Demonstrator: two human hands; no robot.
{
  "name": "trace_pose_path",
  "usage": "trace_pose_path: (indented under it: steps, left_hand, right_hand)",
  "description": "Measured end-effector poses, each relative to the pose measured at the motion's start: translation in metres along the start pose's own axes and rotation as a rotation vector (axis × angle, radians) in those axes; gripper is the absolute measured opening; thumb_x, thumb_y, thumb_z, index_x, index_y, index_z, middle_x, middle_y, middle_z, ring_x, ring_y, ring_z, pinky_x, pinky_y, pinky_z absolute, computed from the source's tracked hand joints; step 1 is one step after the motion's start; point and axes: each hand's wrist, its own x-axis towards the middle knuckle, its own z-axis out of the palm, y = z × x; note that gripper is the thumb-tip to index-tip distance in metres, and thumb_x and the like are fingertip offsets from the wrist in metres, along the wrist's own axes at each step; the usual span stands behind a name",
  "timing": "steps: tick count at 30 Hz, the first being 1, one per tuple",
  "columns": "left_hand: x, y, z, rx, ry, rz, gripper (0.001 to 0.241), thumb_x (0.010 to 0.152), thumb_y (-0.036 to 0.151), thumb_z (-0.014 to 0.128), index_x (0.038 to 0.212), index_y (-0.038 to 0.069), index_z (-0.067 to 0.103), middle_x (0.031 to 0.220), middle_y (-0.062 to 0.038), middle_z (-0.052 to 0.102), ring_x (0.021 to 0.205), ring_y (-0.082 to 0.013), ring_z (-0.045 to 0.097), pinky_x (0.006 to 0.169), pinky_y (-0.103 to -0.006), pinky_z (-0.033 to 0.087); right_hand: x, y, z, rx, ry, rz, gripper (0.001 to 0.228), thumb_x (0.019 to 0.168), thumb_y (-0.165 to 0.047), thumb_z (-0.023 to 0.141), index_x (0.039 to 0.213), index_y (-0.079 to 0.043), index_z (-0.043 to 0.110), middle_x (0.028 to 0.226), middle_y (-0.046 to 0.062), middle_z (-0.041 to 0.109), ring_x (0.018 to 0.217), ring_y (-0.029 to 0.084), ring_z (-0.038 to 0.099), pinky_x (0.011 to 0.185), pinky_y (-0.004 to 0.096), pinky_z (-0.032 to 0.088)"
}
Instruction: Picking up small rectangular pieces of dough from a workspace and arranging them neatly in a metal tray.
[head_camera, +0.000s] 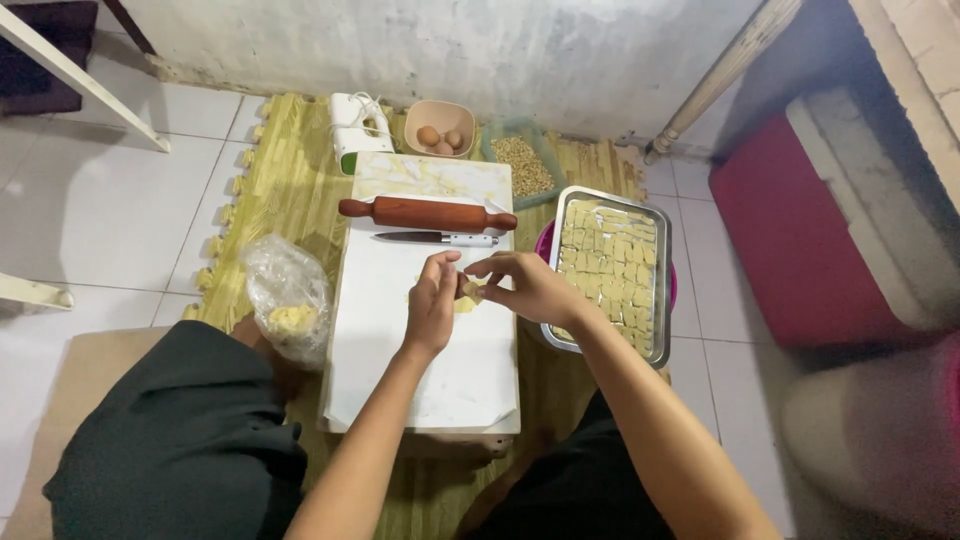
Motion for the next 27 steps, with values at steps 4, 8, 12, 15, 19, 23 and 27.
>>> trace_pose_path:
  steps: [4,8,12,15,19,23,27]
  left_hand:
    - [0.001,0.005,0.006,0.030,-0.039,0.033,0.049,0.108,0.046,0.040,0.132,0.007,0.056,0.087,-0.012,0.071,0.088,-0.0218,0.068,0.088,-0.0418,0.056]
    - [0.001,0.003,0.010,0.022,-0.059,0.054,0.047,0.108,0.044,0.039,0.133,0.006,0.054,0.090,-0.013,0.072,0.088,-0.0230,0.069,0.088,-0.0405,0.056]
    - [0.001,0.005,0.011,0.084,-0.048,0.106,0.045,0.108,0.042,0.041,0.132,0.006,0.054,0.096,-0.015,0.073,0.087,-0.0253,0.072,0.084,-0.0413,0.057]
    - [0.000,0.009,0.014,0.104,-0.040,0.113,0.041,0.107,0.040,0.045,0.131,0.008,0.055,0.098,-0.015,0.074,0.083,-0.0228,0.072,0.081,-0.0402,0.057]
    - [0.004,0.001,0.020,0.087,-0.025,0.085,0.037,0.107,0.037,0.047,0.129,0.008,0.054,0.106,-0.016,0.073,0.087,-0.0238,0.075,0.081,-0.0402,0.058]
    - [0.007,-0.017,0.017,0.216,0.046,0.021,0.033,0.106,0.032,0.052,0.127,0.007,0.057,0.119,-0.019,0.071,0.105,-0.0363,0.073,0.091,-0.0471,0.058]
    - [0.002,-0.061,0.000,0.525,0.274,0.088,0.019,0.100,0.021,0.062,0.114,0.009,0.065,0.102,-0.011,0.072,0.097,-0.0328,0.074,0.085,-0.0446,0.058]
  right_hand:
    - [0.002,0.003,-0.001,-0.063,0.030,-0.023,0.026,0.086,-0.010,0.074,0.110,0.000,0.076,0.100,0.020,0.076,0.090,0.036,0.075,0.083,0.047,0.057]
    - [0.004,0.013,0.003,-0.116,0.095,-0.007,0.019,0.086,-0.016,0.077,0.102,-0.006,0.078,0.091,0.013,0.076,0.086,0.030,0.076,0.079,0.043,0.058]
    - [0.003,0.018,0.003,-0.189,0.132,0.048,0.013,0.088,-0.019,0.076,0.097,-0.011,0.079,0.087,0.007,0.075,0.086,0.029,0.075,0.078,0.040,0.057]
    - [0.006,0.031,0.004,-0.239,0.133,0.056,0.011,0.086,-0.022,0.076,0.095,-0.015,0.079,0.085,0.005,0.074,0.087,0.028,0.074,0.078,0.041,0.058]
    - [0.008,0.046,0.000,-0.307,0.136,0.099,0.008,0.087,-0.023,0.075,0.092,-0.018,0.077,0.082,0.002,0.073,0.086,0.027,0.074,0.078,0.040,0.057]
    - [0.011,0.052,-0.018,-0.285,0.140,0.260,0.013,0.091,-0.025,0.071,0.097,-0.015,0.076,0.086,0.012,0.076,0.091,0.038,0.073,0.083,0.049,0.055]
    - [0.009,0.103,-0.045,-0.246,0.264,0.354,0.010,0.091,-0.020,0.073,0.099,-0.014,0.077,0.091,0.010,0.078,0.094,0.033,0.075,0.088,0.046,0.055]
